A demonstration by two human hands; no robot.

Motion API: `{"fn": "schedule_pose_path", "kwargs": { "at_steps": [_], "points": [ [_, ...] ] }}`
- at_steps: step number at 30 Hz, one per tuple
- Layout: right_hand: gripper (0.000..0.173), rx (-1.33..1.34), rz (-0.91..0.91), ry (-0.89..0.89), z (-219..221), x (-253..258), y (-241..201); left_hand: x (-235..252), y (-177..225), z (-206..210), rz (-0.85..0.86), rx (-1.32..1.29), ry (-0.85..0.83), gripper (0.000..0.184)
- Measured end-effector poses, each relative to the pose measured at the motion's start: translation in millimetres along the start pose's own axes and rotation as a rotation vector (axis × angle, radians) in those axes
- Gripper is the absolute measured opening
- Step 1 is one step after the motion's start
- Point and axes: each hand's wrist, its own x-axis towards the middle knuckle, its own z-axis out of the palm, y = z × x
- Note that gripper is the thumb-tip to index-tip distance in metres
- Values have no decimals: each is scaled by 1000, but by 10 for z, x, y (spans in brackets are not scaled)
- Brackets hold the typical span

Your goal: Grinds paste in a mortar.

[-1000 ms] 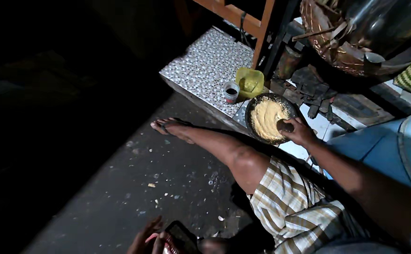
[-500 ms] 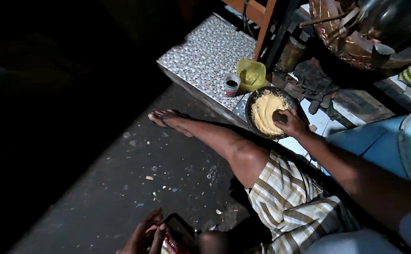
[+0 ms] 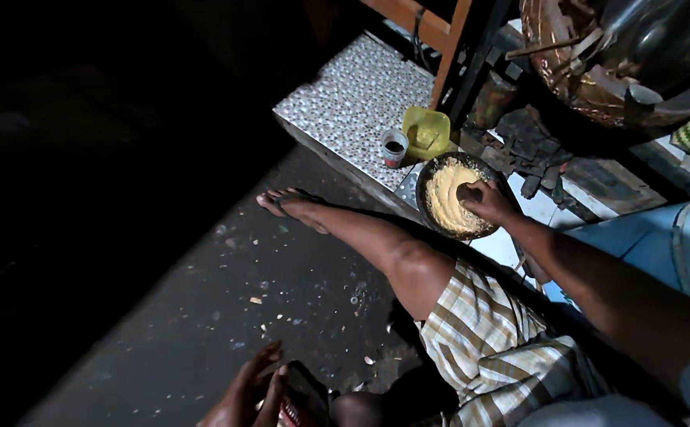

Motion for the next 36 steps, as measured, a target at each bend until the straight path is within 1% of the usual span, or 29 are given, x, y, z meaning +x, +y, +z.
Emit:
{"fn": "schedule_pose_path", "kwargs": {
  "at_steps": [2, 3, 5, 6, 9, 11, 12, 14, 17, 19, 21, 23, 25, 26, 28, 30, 32, 33, 35, 36],
  "points": [
    [64, 111, 37, -84, -97, -14, 39, -13, 22, -19, 10, 0, 22, 45],
    [64, 96, 39, -99, -84, -99, 60, -24, 8, -20, 13, -17, 24, 45],
    [60, -64, 10, -46, 35, -387, 66, -43, -48, 0, 15, -53, 8, 47],
    [60, -158, -8, -3, 98, -448, 25, -44, -70, 12, 10, -54, 5, 47],
    [62, -280, 13, 19, 154, -291, -70, -60, -32, 24, -5, -5, -34, 46],
    [61, -206, 6, 2, 15, -42, -147, -22, -3, 7, 8, 12, -12, 44],
    [61, -147, 1, -32, -65, 6, -180, -23, -5, -14, 15, 17, 3, 44],
    [57, -147, -79, -76, -176, -119, -206, -45, -19, -50, 23, 15, 31, 45],
    [54, -398, -286, -67, -132, -590, -131, -108, -62, -77, 21, 8, 34, 46],
    [51, -558, -336, -85, -42, -677, -36, -99, -79, -57, 18, 8, 21, 46],
    [51, -605, -311, -82, 53, -532, 1, -106, -64, -62, -5, 22, 10, 46],
    [52, -565, -227, -65, 71, -262, -80, -133, -67, -61, -10, 21, 16, 46],
    [51, -461, -130, -43, -41, -12, -167, -124, -55, -66, -5, 16, 21, 45],
    [51, -403, -86, -61, -129, 68, -244, -113, -49, -75, -2, 16, 21, 45],
    [52, -368, -40, -130, -236, 80, -348, -119, -43, -74, 3, 10, 28, 46],
    [49, -416, -52, -176, -143, -125, -343, -146, -50, -70, 3, 2, 37, 46],
    [47, -540, -153, -90, 31, -418, -191, -129, -78, -37, 6, 2, 28, 46],
    [49, -579, -199, -61, 82, -472, -124, -117, -90, -28, 0, 8, 18, 46],
    [52, -607, -212, -36, 114, -413, -50, -98, -92, -24, -16, 11, -7, 46],
    [51, -586, -185, -25, 89, -292, -87, -76, -75, -22, -20, 14, -7, 45]
  ]
}}
